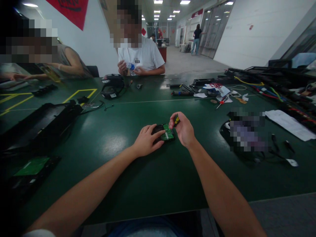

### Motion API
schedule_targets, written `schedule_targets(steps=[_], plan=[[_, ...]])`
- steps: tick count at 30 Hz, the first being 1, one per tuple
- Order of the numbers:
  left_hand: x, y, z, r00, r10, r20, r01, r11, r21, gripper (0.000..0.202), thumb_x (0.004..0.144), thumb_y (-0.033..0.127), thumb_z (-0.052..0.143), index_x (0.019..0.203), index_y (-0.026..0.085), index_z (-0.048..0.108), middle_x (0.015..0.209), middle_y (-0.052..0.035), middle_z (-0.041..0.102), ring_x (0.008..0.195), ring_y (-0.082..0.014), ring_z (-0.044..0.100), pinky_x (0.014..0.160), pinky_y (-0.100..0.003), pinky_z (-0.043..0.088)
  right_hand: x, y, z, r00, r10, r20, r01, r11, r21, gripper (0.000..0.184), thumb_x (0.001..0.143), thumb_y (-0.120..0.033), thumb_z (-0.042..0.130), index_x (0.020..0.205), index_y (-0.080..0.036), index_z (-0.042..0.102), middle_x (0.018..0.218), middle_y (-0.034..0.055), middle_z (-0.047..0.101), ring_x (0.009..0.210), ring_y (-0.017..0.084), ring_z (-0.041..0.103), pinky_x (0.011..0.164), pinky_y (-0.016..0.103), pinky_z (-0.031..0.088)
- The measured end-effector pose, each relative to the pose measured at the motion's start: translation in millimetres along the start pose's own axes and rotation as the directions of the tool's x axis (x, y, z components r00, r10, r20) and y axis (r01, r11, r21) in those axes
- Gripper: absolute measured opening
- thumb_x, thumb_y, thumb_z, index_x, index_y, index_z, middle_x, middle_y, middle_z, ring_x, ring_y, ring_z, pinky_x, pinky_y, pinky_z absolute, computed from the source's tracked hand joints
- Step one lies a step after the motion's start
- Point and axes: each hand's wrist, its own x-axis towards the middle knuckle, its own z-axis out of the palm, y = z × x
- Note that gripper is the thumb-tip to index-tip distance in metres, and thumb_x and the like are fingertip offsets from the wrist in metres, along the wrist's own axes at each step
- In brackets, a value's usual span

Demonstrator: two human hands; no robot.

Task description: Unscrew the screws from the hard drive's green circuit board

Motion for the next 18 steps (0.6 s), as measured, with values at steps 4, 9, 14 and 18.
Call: schedule_targets(steps=[4,9,14,18], plan=[[-0.1,0.4,-0.3,1.000,0.002,-0.005,-0.002,1.000,0.004,0.058,0.100,0.060,0.054,0.153,0.035,0.060,0.160,-0.0160,0.043,0.145,-0.0417,0.040,0.118,-0.063,0.036,1.5,0.8,-0.9,1.000,-0.001,0.003,0.001,1.000,0.023,0.049,0.098,-0.070,0.053,0.088,-0.026,0.072,0.071,0.0007,0.054,0.066,0.019,0.053,0.068,0.036,0.049],[-0.5,0.2,-1.0,1.000,-0.002,0.006,0.002,1.000,-0.006,0.059,0.100,0.060,0.054,0.153,0.035,0.059,0.161,-0.0151,0.043,0.147,-0.0417,0.038,0.118,-0.063,0.036,1.3,3.8,-3.3,1.000,-0.006,-0.011,0.005,1.000,-0.029,0.038,0.096,-0.062,0.064,0.091,-0.025,0.073,0.082,0.0023,0.063,0.075,0.019,0.060,0.074,0.035,0.052],[-0.2,0.3,-0.3,1.000,-0.006,0.009,0.006,1.000,0.002,0.059,0.101,0.060,0.054,0.153,0.034,0.060,0.161,-0.0156,0.043,0.147,-0.0422,0.038,0.118,-0.063,0.036,0.3,6.0,-4.8,0.999,-0.037,0.002,0.037,0.998,-0.058,0.031,0.098,-0.054,0.064,0.098,-0.025,0.075,0.086,0.0024,0.064,0.080,0.019,0.061,0.079,0.033,0.052],[0.0,-0.8,1.4,1.000,0.001,-0.003,-0.001,1.000,-0.003,0.059,0.100,0.060,0.054,0.152,0.034,0.061,0.160,-0.0155,0.043,0.146,-0.0422,0.039,0.118,-0.062,0.036,-0.3,3.9,-3.2,0.999,-0.041,0.029,0.042,0.999,-0.012,0.030,0.098,-0.051,0.064,0.089,-0.024,0.073,0.085,0.0024,0.065,0.081,0.019,0.063,0.080,0.034,0.051]])
